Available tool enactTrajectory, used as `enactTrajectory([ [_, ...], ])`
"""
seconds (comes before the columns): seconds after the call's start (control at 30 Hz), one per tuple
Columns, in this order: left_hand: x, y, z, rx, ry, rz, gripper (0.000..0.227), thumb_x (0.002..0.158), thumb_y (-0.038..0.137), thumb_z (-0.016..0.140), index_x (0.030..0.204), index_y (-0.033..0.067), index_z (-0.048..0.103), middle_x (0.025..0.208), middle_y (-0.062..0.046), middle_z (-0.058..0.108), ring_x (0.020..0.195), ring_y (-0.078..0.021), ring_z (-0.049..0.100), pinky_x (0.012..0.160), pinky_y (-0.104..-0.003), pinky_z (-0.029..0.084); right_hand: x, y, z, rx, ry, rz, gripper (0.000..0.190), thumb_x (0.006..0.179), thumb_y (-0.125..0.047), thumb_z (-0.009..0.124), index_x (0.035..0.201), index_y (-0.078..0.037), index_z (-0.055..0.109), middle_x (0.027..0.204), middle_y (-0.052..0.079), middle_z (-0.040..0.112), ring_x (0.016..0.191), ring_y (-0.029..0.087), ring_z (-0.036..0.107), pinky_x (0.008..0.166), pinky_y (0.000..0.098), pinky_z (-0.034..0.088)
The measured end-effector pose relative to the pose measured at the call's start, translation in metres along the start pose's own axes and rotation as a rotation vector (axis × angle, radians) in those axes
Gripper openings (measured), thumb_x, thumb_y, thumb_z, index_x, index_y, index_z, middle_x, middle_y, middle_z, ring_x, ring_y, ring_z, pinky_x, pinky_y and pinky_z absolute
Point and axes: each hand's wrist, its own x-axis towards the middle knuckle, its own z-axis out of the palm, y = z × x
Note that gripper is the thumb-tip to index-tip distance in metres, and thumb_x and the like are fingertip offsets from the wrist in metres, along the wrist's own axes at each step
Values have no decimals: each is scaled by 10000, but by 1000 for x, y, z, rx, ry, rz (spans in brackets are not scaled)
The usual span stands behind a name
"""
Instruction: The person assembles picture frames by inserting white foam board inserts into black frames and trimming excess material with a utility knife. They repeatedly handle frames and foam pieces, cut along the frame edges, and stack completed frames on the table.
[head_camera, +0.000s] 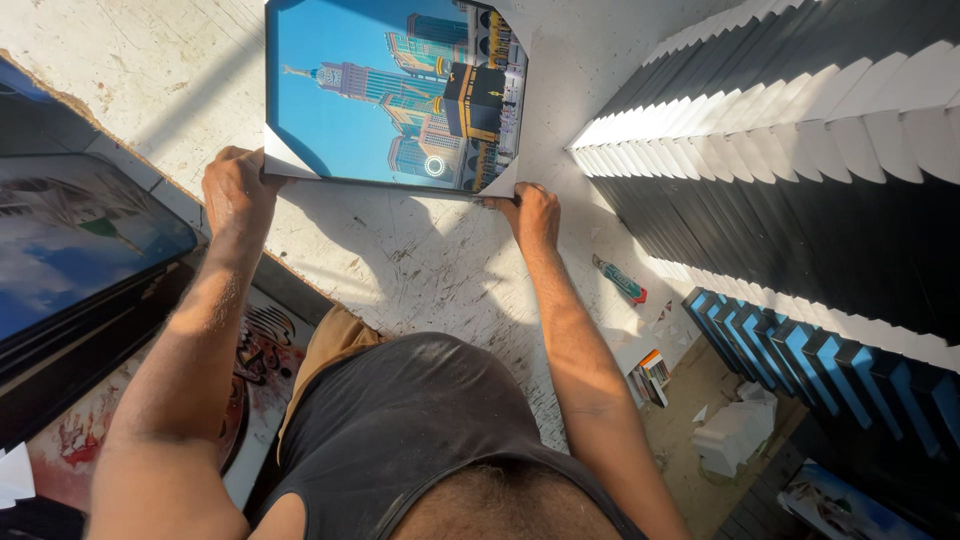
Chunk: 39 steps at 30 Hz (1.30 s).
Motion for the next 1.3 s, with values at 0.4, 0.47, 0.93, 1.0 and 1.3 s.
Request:
enactTrajectory([
  [0.4,-9,-9,33,-74,140,-77,475,924,141,810,1347,54,613,1253,-230,570,1094,-333,630,947,-430,559,-29,12,32,175,283,-65,491,859,-213,824,1234,2,591,1009,158,671,870,296,694,738,412,565],
  [0.47,-27,1,54,-210,267,-175,753,861,73,734,1534,60,395,1490,-318,342,1167,-375,585,1003,-430,563,-50,16,39,212,234,6,491,884,-206,809,1281,-22,586,1024,151,646,893,303,670,772,427,551],
  [0.93,-198,86,135,434,-97,245,798,1070,461,495,1624,-60,252,1692,-309,176,1586,-481,123,1266,-610,92,-278,78,-28,343,20,-141,476,891,-267,777,1309,-96,624,1452,163,515,1325,331,510,1057,460,471],
  [1.0,-219,107,150,405,-170,301,812,1061,484,459,1617,-62,231,1684,-317,172,1590,-456,118,1270,-599,88,-299,104,-54,319,235,-120,394,925,-239,773,1264,-84,647,1375,140,595,1287,319,570,1047,449,504],
  [1.3,-328,211,243,381,-348,581,862,1022,568,351,1587,-71,225,1679,-285,160,1576,-404,102,1270,-546,62,-375,229,-145,792,713,303,247,960,-116,736,1186,-45,665,1148,59,725,930,139,704,784,293,581],
])
